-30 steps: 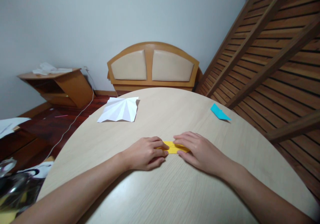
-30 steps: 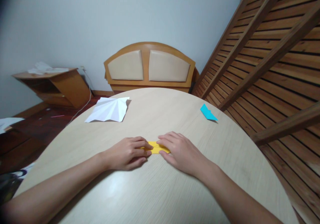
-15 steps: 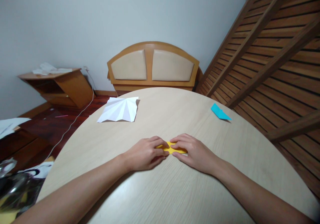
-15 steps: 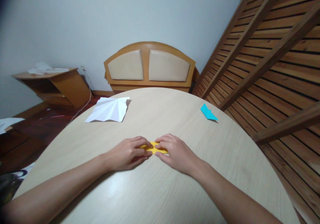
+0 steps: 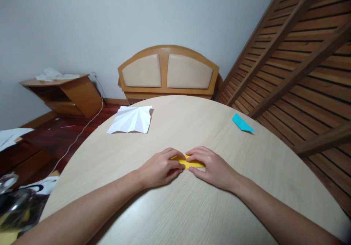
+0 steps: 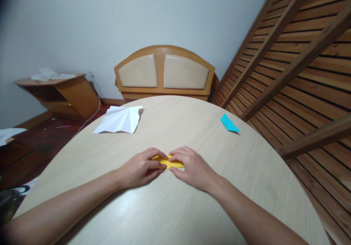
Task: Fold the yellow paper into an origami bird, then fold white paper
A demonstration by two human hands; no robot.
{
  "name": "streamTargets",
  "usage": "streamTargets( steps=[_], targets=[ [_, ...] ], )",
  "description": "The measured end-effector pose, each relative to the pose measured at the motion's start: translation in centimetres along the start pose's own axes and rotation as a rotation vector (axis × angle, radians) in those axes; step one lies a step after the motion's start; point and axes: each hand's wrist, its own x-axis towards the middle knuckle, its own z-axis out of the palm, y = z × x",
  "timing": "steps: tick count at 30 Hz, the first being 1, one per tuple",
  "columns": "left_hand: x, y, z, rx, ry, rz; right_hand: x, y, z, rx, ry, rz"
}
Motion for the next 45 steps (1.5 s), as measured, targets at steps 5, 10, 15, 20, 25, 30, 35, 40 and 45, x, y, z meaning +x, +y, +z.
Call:
streamTargets(
  steps=[5,10,15,20,25,30,35,40,45],
  targets=[
    [0.11,0.02,-0.07,0.004,0.003,0.032,-0.01,0.01,0.07,-0.010,-0.002,-0.005],
    [0.09,-0.02,-0.12,0.034,0.001,0.050,0.03,-0.12,-0.08,-0.037,0.009,-0.059],
    [0.00,-0.13,-0.04,0.066,0.005,0.068,-0.06,0.19,-0.02,-0.086,0.010,-0.099],
    [0.08,-0.17,-0.11,0.072,0.004,0.089,-0.08,0.46,0.17,-0.121,0.014,-0.124],
    [0.12,-0.06,-0.19,0.062,0.016,0.082,-0.06,0.27,0.11,-0.109,0.028,-0.137],
    [0.07,-0.03,-0.09,0.045,0.048,0.066,0.03,0.49,0.18,-0.072,0.054,-0.171],
    [0.00,-0.06,-0.01,0.038,0.077,0.052,0.11,0.49,0.24,-0.052,0.042,-0.163],
    [-0.05,-0.02,0.03,0.057,0.056,0.042,-0.08,0.48,0.52,-0.010,0.058,-0.074],
    [0.14,0.27,0.09,0.086,0.054,0.007,-0.07,0.65,0.77,0.008,0.056,-0.058]
  ],
)
